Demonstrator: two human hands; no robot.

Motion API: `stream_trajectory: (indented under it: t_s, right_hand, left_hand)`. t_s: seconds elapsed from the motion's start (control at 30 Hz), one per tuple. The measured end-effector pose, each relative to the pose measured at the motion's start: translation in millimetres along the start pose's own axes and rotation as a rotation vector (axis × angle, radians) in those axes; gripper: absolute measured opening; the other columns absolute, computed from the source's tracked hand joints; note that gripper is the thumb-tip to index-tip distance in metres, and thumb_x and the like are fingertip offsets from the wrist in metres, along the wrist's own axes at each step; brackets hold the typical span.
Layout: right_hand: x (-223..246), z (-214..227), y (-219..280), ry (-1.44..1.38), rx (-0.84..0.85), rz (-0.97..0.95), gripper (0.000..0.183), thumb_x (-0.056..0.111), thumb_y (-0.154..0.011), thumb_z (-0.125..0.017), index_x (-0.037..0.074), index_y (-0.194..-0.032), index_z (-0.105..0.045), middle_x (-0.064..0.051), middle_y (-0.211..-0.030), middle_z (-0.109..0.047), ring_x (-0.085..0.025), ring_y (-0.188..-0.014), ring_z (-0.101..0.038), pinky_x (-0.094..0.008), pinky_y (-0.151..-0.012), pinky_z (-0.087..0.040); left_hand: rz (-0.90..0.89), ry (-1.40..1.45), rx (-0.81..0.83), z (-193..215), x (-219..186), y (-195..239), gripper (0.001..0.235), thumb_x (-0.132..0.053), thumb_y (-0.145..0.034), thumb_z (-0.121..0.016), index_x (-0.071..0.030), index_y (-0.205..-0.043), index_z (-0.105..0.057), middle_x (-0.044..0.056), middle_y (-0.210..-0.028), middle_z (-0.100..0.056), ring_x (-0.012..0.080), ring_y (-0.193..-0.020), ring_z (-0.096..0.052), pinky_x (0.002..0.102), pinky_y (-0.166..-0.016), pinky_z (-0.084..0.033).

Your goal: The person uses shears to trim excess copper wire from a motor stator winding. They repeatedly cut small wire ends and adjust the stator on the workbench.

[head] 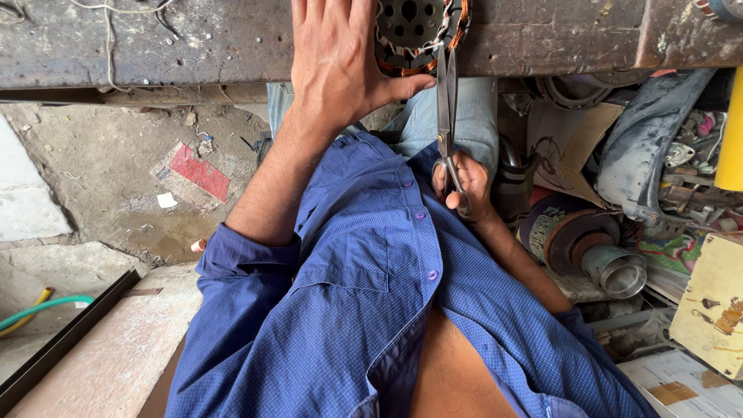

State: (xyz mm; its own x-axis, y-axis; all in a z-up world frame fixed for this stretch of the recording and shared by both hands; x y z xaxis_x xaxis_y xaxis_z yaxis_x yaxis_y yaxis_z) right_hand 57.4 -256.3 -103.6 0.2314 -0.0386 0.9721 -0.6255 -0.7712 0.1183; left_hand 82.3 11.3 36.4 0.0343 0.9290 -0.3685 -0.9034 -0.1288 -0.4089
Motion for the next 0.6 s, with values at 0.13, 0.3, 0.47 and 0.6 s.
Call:
stream_trajectory:
  t_s: [0.13,0.3,0.47,0.6]
  right_hand:
    - [7,0,-4,-0.024,0.040,-0.014,0.077,0.074,-0.076,-0.079,0.005,-0.096,-0.052,-0.003,-0.078,-0.056,-0.010,-0.065,-0.056,-0.023,-0.058,-0.048]
    - [30,10,-3,-0.076,0.148,-0.136,0.077,0.075,-0.074,-0.079,0.006,-0.093,-0.053,-0.002,-0.077,-0.057,-0.011,-0.062,-0.060,-0.024,-0.056,-0.055]
    - [54,17,1,-0.096,0.147,-0.193,0.078,0.074,-0.073,-0.081,0.003,-0.096,-0.057,-0.002,-0.079,-0.058,-0.011,-0.065,-0.062,-0.023,-0.055,-0.052]
    - [61,14,0,-0.089,0.133,-0.216,0.079,0.075,-0.072,-0.081,0.004,-0.096,-0.057,-0.002,-0.080,-0.059,-0.011,-0.065,-0.062,-0.022,-0.054,-0.052]
  left_hand:
    - [0.001,-0.004,0.001,2,-3,-3,0.107,-0.077,-0.077,-0.077,-0.001,-0.145,-0.045,0.017,-0.135,-0.052,0.0358,-0.128,-0.049,0.054,-0.112,-0.036]
    - [0.003,0.012,0.011,7,-6,-3,0.098,-0.070,-0.081,-0.081,-0.005,-0.146,-0.048,0.017,-0.139,-0.051,0.0375,-0.131,-0.047,0.055,-0.113,-0.035]
    - [-0.116,0.084,-0.016,17,-18,-3,0.056,-0.051,-0.096,-0.085,-0.012,-0.131,-0.065,0.014,-0.139,-0.052,0.0363,-0.132,-0.047,0.054,-0.114,-0.035]
    - [-0.072,0.253,-0.034,17,-17,-7,0.029,-0.025,-0.093,-0.080,-0.012,-0.118,-0.073,0.011,-0.129,-0.057,0.0339,-0.125,-0.051,0.051,-0.107,-0.039]
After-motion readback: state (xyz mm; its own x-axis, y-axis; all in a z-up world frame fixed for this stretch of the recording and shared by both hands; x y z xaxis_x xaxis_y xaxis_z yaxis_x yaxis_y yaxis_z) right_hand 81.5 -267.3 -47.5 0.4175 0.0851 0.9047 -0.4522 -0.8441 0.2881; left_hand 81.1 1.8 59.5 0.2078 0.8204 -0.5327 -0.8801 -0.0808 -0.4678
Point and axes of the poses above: each hand's wrist, its own y-axis away from the middle knuckle, its own z-axis out of the back of the hand, x = y × z, the point moved 9 cm from there along -y, towards the middle knuckle
